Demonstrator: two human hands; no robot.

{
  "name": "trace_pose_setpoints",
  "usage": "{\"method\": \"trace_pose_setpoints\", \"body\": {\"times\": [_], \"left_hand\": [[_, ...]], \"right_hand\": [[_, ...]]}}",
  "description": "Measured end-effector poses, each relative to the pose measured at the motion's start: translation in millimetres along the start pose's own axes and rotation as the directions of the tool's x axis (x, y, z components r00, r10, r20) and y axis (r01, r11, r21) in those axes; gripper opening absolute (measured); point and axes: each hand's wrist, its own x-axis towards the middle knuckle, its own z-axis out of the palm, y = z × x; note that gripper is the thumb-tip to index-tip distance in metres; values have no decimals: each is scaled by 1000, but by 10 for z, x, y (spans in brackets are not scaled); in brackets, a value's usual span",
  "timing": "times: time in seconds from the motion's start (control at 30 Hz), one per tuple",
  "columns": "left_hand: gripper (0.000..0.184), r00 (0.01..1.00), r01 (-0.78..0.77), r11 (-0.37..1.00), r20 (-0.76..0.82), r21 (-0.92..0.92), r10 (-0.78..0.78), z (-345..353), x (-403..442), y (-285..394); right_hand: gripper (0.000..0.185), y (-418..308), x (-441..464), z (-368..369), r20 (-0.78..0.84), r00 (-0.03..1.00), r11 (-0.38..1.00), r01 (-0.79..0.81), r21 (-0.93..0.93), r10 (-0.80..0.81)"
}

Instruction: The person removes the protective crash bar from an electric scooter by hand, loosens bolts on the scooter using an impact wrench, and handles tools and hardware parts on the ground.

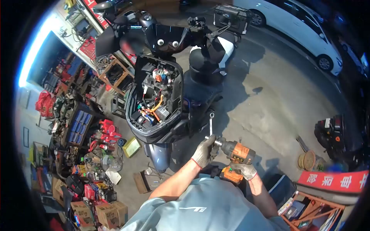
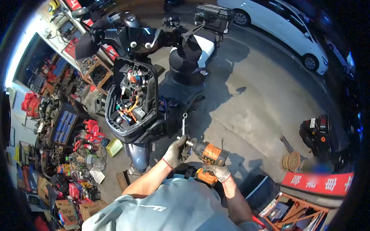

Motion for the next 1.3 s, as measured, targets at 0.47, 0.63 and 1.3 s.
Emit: {"method": "trace_pose_setpoints", "body": {"times": [0.47,0.63,1.3], "left_hand": [[26,609,165,291,-330,942,722,-854,-138,441],[28,668,170,213,-272,962,693,-649,-216,1001],[27,840,488,-484,-239,727,487,-443,453,1469]], "right_hand": [[24,-335,1411,-464,146,974,985,-165,-60,172],[27,-335,1867,-181,77,967,970,-242,-34,244],[38,-260,2533,-316,266,796,807,-582,94,543]]}}
